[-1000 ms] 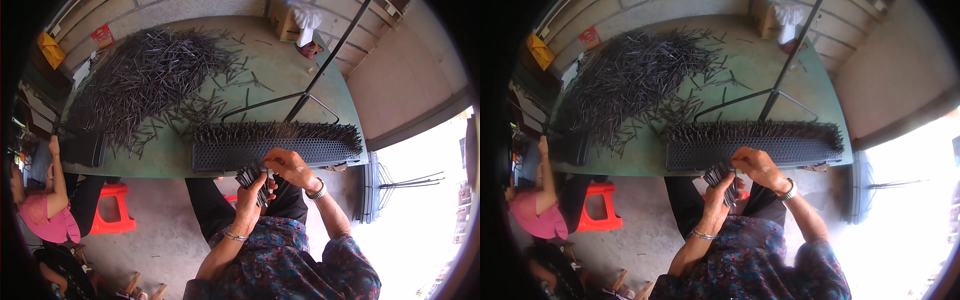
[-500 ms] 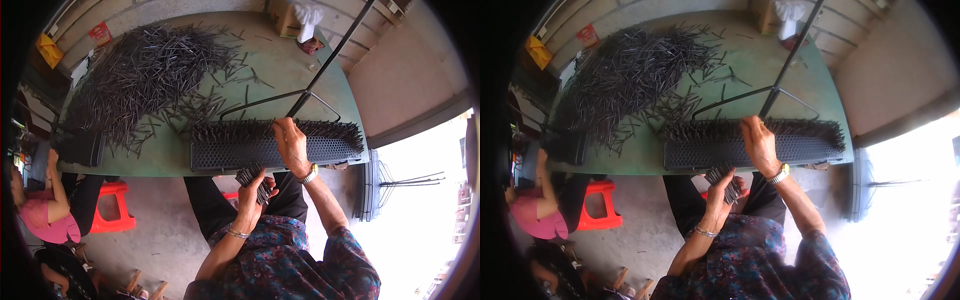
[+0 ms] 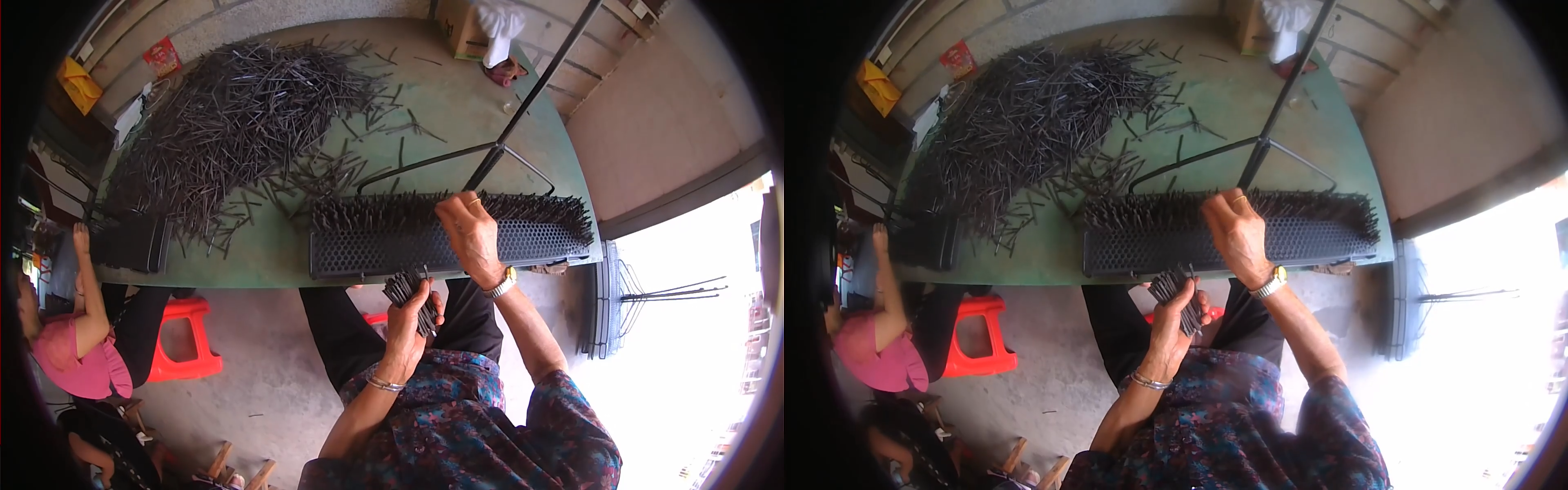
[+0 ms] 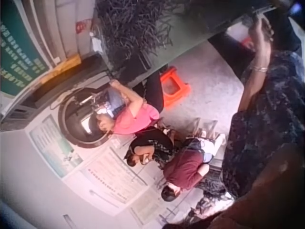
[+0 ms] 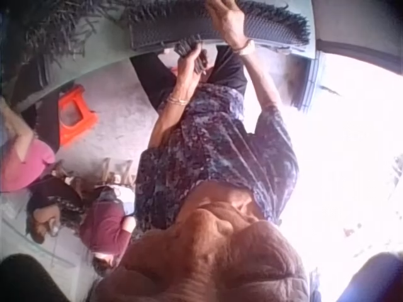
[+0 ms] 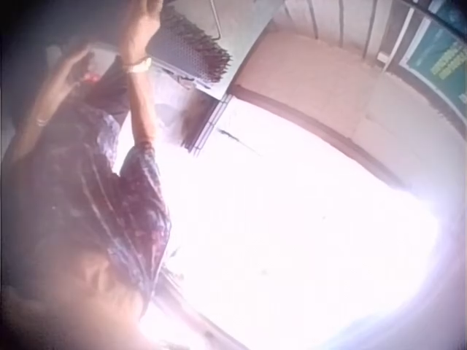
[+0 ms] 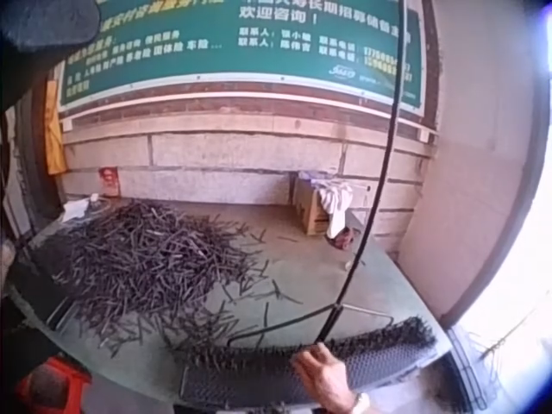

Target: Inserting metal pins into a perforated grid base on an assembly table.

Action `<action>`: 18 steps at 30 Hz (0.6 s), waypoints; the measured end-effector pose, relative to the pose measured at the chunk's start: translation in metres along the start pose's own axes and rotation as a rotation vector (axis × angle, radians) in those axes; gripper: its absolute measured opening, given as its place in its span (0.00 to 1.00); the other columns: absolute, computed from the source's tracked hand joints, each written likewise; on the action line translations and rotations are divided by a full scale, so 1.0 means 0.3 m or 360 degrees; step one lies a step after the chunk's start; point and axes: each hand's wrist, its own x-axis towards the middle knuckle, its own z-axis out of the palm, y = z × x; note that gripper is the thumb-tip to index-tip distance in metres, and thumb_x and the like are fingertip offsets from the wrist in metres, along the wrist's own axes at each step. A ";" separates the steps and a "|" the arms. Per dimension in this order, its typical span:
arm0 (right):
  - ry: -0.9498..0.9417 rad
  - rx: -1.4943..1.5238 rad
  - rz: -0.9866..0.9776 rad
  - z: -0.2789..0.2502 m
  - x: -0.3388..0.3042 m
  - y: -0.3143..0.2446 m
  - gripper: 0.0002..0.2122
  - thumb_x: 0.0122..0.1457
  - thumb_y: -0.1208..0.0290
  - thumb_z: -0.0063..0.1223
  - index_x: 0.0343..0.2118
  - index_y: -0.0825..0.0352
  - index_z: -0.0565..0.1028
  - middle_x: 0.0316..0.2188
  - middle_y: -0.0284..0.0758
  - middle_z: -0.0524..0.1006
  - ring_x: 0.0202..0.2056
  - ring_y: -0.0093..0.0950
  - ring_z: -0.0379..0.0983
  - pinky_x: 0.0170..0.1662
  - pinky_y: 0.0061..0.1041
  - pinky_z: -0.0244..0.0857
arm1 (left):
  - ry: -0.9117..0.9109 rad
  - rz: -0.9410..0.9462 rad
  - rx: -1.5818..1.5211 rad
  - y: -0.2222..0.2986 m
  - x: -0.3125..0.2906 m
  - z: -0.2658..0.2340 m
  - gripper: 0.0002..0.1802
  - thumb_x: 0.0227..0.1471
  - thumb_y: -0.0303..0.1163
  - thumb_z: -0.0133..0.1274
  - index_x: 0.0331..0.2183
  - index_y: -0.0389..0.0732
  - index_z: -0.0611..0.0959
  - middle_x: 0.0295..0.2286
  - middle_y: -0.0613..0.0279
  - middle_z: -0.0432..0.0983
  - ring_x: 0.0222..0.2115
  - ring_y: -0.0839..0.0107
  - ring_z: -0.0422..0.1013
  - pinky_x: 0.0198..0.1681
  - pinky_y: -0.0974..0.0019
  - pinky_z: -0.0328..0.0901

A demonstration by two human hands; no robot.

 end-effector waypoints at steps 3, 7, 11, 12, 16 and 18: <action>-0.0091 -0.0062 0.0047 -0.005 0.006 -0.025 0.05 0.50 0.76 0.60 0.30 0.64 0.76 0.30 0.35 0.71 0.30 0.33 0.72 0.31 0.29 0.67 | -0.0035 0.0028 0.0056 -0.003 -0.002 0.001 0.12 0.57 0.36 0.53 0.37 0.36 0.77 0.21 0.62 0.72 0.19 0.73 0.68 0.20 0.72 0.62; -0.0194 -0.0160 -0.0024 0.014 0.006 -0.011 0.05 0.51 0.73 0.59 0.31 0.63 0.76 0.30 0.34 0.70 0.30 0.34 0.71 0.31 0.31 0.66 | -0.0084 0.0071 0.0029 -0.010 -0.001 -0.003 0.13 0.58 0.37 0.52 0.38 0.37 0.75 0.20 0.62 0.71 0.18 0.73 0.67 0.20 0.72 0.62; -0.0055 -0.0196 0.0095 0.018 -0.029 -0.028 0.06 0.51 0.73 0.58 0.33 0.62 0.76 0.31 0.35 0.69 0.31 0.36 0.71 0.31 0.32 0.66 | -0.0101 0.0038 0.0033 0.004 -0.018 0.014 0.12 0.59 0.37 0.50 0.39 0.39 0.73 0.21 0.62 0.70 0.22 0.73 0.67 0.23 0.70 0.63; -0.0047 -0.0194 0.0096 0.007 -0.038 -0.032 0.06 0.51 0.73 0.58 0.33 0.62 0.76 0.31 0.35 0.69 0.31 0.36 0.71 0.31 0.32 0.66 | -0.0104 0.0038 0.0061 0.005 -0.023 0.020 0.12 0.59 0.37 0.50 0.39 0.39 0.74 0.21 0.62 0.70 0.22 0.73 0.67 0.23 0.71 0.62; -0.0423 0.0336 0.0445 -0.092 -0.061 -0.074 0.09 0.53 0.71 0.58 0.37 0.66 0.77 0.31 0.38 0.75 0.33 0.34 0.75 0.34 0.29 0.68 | -0.0108 0.0069 0.0103 0.007 -0.042 0.014 0.11 0.59 0.37 0.50 0.38 0.40 0.75 0.22 0.62 0.71 0.23 0.73 0.68 0.23 0.70 0.63; -0.0936 0.0812 0.0677 -0.143 -0.075 -0.101 0.10 0.56 0.70 0.55 0.36 0.70 0.77 0.30 0.41 0.79 0.32 0.33 0.77 0.35 0.27 0.69 | -0.0100 0.0044 0.0108 0.008 -0.051 0.012 0.10 0.59 0.37 0.50 0.37 0.40 0.76 0.23 0.62 0.72 0.24 0.72 0.69 0.23 0.70 0.63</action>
